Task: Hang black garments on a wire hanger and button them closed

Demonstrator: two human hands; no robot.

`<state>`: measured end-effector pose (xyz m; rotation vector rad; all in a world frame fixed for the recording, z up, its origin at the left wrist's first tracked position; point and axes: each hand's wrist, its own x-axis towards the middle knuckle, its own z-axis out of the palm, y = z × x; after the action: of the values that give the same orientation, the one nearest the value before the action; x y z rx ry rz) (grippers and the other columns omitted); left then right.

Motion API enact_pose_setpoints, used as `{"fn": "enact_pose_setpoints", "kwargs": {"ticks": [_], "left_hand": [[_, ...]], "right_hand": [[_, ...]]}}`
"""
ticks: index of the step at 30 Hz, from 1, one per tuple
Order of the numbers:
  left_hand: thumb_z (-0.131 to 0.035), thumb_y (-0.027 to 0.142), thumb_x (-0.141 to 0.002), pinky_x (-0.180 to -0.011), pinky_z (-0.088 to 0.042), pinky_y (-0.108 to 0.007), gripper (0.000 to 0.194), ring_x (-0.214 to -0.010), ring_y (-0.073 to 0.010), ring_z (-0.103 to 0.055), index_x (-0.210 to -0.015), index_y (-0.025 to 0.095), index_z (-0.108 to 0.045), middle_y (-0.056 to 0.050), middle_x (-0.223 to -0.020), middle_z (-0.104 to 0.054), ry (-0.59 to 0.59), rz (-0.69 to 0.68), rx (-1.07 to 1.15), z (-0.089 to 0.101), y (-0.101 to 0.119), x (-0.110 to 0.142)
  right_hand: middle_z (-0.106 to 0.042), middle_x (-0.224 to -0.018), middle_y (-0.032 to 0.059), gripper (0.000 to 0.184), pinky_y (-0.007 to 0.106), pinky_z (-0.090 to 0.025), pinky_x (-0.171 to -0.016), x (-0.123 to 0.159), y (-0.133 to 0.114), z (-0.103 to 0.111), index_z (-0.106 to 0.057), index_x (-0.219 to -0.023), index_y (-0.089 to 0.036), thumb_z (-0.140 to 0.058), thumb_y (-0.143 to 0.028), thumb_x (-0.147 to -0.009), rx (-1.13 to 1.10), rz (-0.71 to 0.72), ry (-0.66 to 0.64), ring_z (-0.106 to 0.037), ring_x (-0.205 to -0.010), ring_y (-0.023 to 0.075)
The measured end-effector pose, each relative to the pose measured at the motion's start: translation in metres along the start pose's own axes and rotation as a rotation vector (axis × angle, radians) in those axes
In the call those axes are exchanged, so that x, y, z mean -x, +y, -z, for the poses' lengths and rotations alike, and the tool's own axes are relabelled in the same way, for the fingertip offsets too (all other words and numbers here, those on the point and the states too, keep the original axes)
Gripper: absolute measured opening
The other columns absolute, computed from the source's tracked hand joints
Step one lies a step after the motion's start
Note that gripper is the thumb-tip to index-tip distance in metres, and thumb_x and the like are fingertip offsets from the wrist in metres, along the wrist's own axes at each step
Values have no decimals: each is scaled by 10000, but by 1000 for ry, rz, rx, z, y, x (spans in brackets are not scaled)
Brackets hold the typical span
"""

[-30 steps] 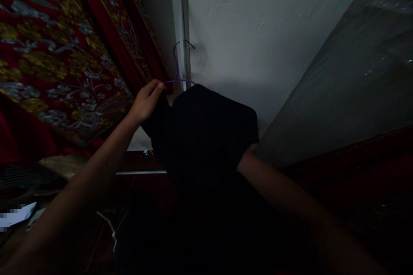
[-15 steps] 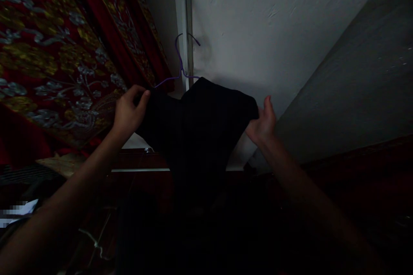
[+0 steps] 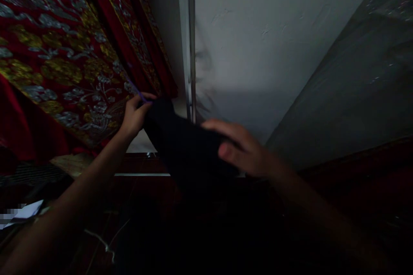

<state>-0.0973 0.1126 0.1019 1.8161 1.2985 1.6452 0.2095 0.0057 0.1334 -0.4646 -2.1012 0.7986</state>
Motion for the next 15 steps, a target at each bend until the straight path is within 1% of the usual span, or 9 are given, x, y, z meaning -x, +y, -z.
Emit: {"fn": "enact_pose_setpoints", "kwargs": {"ticks": [2,3,4,5,7,9,12,14,15], "left_hand": [[-611,248,-727,-562,-409,-250,148,-604,-128,-513,-825,186,-703,9,-683,-607,27,39,93,1,-1,17],[-624,257,-717,-542,-382,-252,101,-586,-125,-491,-759,191,-689,11,-653,-585,46,37,115,-1,1,25],[-640,271,-712,-542,-369,-260,82,-589,-129,-486,-685,197,-663,6,-637,-572,66,22,127,-3,6,32],[-654,297,-717,-552,-365,-273,141,-600,-138,-489,-615,204,-626,-1,-624,-560,86,-1,139,-7,12,39],[-670,386,-748,-570,-354,-304,330,-601,-159,-475,-503,218,-527,-13,-571,-506,110,-51,197,-16,25,49],[-680,483,-783,-586,-338,-329,476,-571,-166,-418,-457,226,-446,-9,-511,-422,90,-98,315,-27,35,57],[-693,656,-781,-643,-363,-361,629,-572,-183,-363,-462,232,-356,7,-470,-297,-23,-150,546,-46,39,66],[-681,760,-732,-717,-409,-397,692,-613,-214,-398,-483,238,-301,16,-468,-229,-123,-124,697,-62,36,72],[-683,783,-706,-754,-426,-416,714,-625,-225,-409,-490,240,-274,21,-465,-193,-158,-102,778,-70,34,74]], "right_hand": [[-722,-1203,64,552,323,-551,-930,15,-13,-18,-641,-1309,-211,-631,-601,-917,-20,6,-300,-696,-1074,212],[-716,-1232,74,544,317,-544,-949,20,-16,-25,-637,-1319,-204,-665,-562,-911,-10,-19,-392,-694,-1098,211],[-714,-1241,81,508,316,-536,-969,23,-15,-30,-645,-1306,-198,-680,-521,-914,17,-51,-434,-691,-1117,211],[-715,-1235,86,453,324,-530,-986,24,-10,-34,-659,-1280,-195,-678,-479,-927,61,-81,-442,-690,-1123,213],[-708,-1225,93,344,359,-526,-1011,23,8,-38,-671,-1242,-199,-657,-385,-953,169,-111,-361,-686,-1127,220],[-664,-1289,98,374,410,-509,-1059,19,34,-39,-621,-1311,-227,-652,-267,-940,275,-114,-183,-649,-1194,234],[-493,-1496,116,799,505,-418,-1172,14,74,-45,-374,-1532,-294,-717,-158,-823,426,-111,40,-465,-1418,282],[-316,-1611,155,1065,577,-332,-1218,13,96,-55,-183,-1608,-276,-766,-141,-726,544,-89,87,-281,-1526,340],[-251,-1634,177,1134,614,-285,-1229,14,105,-62,-123,-1618,-248,-773,-145,-694,602,-62,98,-210,-1547,369]]}}
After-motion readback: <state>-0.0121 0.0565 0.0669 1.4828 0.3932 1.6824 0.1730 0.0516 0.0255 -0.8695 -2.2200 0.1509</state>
